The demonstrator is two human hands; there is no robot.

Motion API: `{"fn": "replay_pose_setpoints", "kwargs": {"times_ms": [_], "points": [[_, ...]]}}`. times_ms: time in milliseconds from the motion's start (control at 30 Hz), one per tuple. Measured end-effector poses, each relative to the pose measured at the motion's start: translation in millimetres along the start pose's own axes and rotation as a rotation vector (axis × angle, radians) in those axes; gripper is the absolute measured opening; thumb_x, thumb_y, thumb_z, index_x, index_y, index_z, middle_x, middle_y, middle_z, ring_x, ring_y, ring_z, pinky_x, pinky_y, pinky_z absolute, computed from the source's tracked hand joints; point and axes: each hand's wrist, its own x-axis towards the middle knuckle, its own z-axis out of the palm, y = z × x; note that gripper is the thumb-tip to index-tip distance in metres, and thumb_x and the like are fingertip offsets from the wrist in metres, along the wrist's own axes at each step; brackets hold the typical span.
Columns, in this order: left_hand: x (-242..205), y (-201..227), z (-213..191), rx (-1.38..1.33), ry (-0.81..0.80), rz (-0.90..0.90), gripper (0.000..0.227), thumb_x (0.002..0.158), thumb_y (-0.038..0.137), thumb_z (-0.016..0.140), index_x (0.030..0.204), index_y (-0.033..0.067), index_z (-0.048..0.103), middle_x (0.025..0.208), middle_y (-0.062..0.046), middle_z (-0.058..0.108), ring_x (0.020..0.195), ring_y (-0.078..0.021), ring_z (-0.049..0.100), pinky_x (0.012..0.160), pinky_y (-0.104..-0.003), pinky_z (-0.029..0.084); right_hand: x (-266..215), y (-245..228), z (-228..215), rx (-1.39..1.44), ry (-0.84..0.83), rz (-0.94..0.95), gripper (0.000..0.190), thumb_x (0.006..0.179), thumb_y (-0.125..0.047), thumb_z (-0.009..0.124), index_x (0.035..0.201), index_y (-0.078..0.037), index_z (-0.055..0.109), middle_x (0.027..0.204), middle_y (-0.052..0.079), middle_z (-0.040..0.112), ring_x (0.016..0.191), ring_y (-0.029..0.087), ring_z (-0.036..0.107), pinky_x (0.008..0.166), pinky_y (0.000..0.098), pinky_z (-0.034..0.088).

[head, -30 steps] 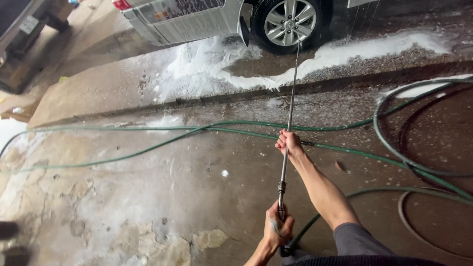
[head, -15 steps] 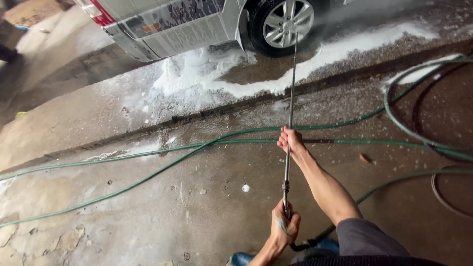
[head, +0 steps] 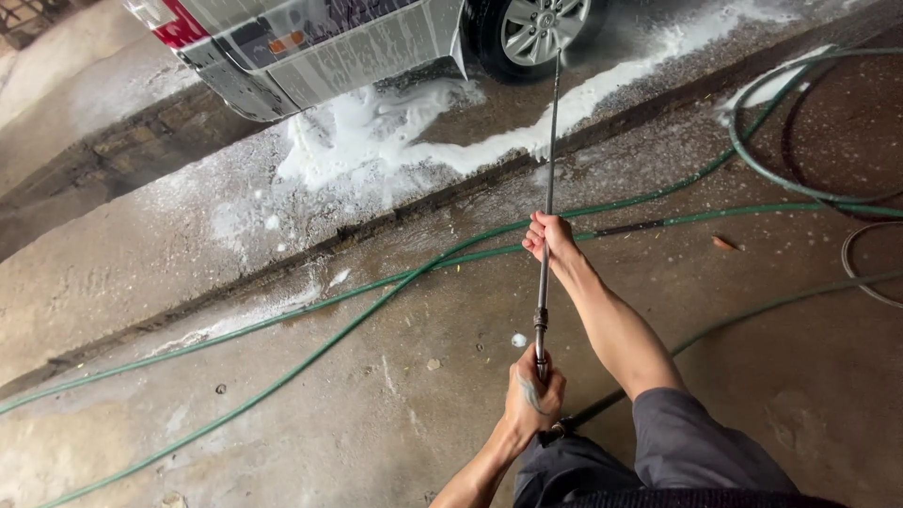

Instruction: Applying cleaning foam to the exterior of a van using a pressure washer foam lance

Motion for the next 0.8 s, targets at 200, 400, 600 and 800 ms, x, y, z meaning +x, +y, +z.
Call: {"fn": "replay_pose_setpoints", "kwargs": {"times_ms": [200,400,600,800], "points": [[2.4,-25.7,-96.3,0.102,-0.060,0.101,0.022,0.086,0.001,0.053,0.080,0.0131,0.036,0.066,0.002,0.035,0.059,-0.0151,0.031,0.055,-0.038,0.030,38.9,71.7,42.7,0.071,0.006,-0.001,0.022,0.103,-0.012,0.043,0.084,-0.011,0.053,0.048,-0.008,0.033,0.043,0.008,0.028,0.054,0.0273,0.031],[12.7,-57.3,-215.7,0.094,-0.086,0.113,0.024,0.093,0.002,0.053,0.079,0.0128,0.037,0.065,0.002,0.036,0.056,-0.0125,0.031,0.049,-0.036,0.027,67.0,148.9,122.9,0.188,0.011,-0.044,0.020,0.102,-0.016,0.047,0.083,-0.012,0.053,0.048,-0.008,0.030,0.042,0.009,0.025,0.055,0.0274,0.030],[36.2,-77.0,-307.7,0.043,-0.175,0.162,0.024,0.092,-0.004,0.056,0.081,0.0130,0.043,0.064,0.002,0.047,0.048,-0.0120,0.045,0.039,-0.031,0.038,54.6,169.2,214.4,0.161,0.069,-0.126,0.022,0.103,-0.008,0.044,0.083,-0.011,0.052,0.050,-0.009,0.036,0.044,0.007,0.028,0.052,0.0262,0.031],[58.3,-62.8,-410.3,0.053,-0.207,0.111,0.025,0.090,0.001,0.056,0.079,0.0143,0.038,0.063,0.003,0.039,0.054,-0.0115,0.033,0.049,-0.035,0.029,67.3,195.3,296.0,0.208,0.143,-0.181,0.023,0.101,-0.009,0.045,0.078,-0.013,0.049,0.050,-0.007,0.032,0.046,0.010,0.028,0.054,0.0289,0.032]]}}
